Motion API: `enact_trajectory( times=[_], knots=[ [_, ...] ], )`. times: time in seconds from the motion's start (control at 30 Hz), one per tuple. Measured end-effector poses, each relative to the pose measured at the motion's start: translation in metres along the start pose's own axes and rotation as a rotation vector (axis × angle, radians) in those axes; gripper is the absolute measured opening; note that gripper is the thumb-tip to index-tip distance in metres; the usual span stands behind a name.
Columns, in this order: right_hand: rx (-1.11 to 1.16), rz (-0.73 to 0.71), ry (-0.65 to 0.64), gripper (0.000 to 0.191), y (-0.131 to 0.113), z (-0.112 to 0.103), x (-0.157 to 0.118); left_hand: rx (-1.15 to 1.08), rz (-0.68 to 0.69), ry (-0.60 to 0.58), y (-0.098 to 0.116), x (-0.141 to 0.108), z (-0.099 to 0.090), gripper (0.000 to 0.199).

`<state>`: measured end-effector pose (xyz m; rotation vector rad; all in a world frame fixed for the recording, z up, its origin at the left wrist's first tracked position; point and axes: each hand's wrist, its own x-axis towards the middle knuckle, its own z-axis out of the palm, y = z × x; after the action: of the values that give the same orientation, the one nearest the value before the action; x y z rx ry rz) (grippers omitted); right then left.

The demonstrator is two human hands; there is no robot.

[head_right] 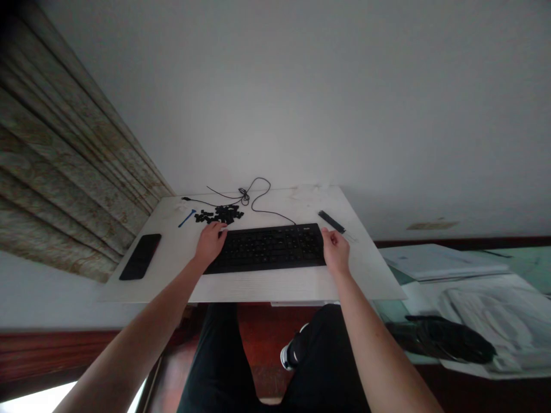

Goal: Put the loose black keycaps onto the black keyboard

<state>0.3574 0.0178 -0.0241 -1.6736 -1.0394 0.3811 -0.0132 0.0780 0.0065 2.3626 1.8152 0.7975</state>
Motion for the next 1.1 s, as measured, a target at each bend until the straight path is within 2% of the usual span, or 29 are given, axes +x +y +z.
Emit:
enact_trajectory(
  times=[0.1, 0.17, 0.33, 0.5, 0.6, 0.73, 0.83, 0.97, 1.1],
  knots=[
    [0.003, 0.008, 0.006, 0.049, 0.000, 0.000, 0.000, 0.062, -0.139, -0.157, -0.008, 0.032, 0.003, 0.020],
    [0.008, 0.007, 0.002, 0.049, 0.000, -0.001, 0.000, 0.070, -0.228, -0.220, -0.009, 0.045, 0.008, 0.016],
    [-0.001, 0.008, -0.004, 0.050, 0.000, -0.002, 0.001, 0.029, -0.310, -0.217, -0.007, 0.056, 0.016, 0.008],
    [-0.017, -0.014, -0.004, 0.050, 0.001, -0.002, 0.002, -0.090, -0.345, -0.173, -0.007, 0.055, 0.009, 0.011],
    [-0.022, -0.018, -0.010, 0.051, 0.002, -0.003, 0.002, -0.395, -0.421, -0.073, -0.001, 0.048, 0.005, 0.005],
    [-0.033, -0.024, -0.012, 0.052, 0.002, -0.003, 0.002, -1.147, -0.587, 0.046, 0.016, 0.027, 0.004, 0.018],
    [-0.038, -0.014, -0.011, 0.052, 0.002, -0.003, 0.002, -1.569, -0.664, 0.058, 0.030, 0.008, 0.002, 0.017],
    [-0.018, -0.006, -0.012, 0.051, 0.004, -0.002, 0.002, -1.731, -0.689, 0.025, 0.047, -0.011, -0.005, 0.013],
    [0.002, -0.003, -0.007, 0.050, 0.006, -0.002, 0.002, -1.766, -0.683, 0.007, 0.060, -0.022, -0.011, 0.017]
  ],
)
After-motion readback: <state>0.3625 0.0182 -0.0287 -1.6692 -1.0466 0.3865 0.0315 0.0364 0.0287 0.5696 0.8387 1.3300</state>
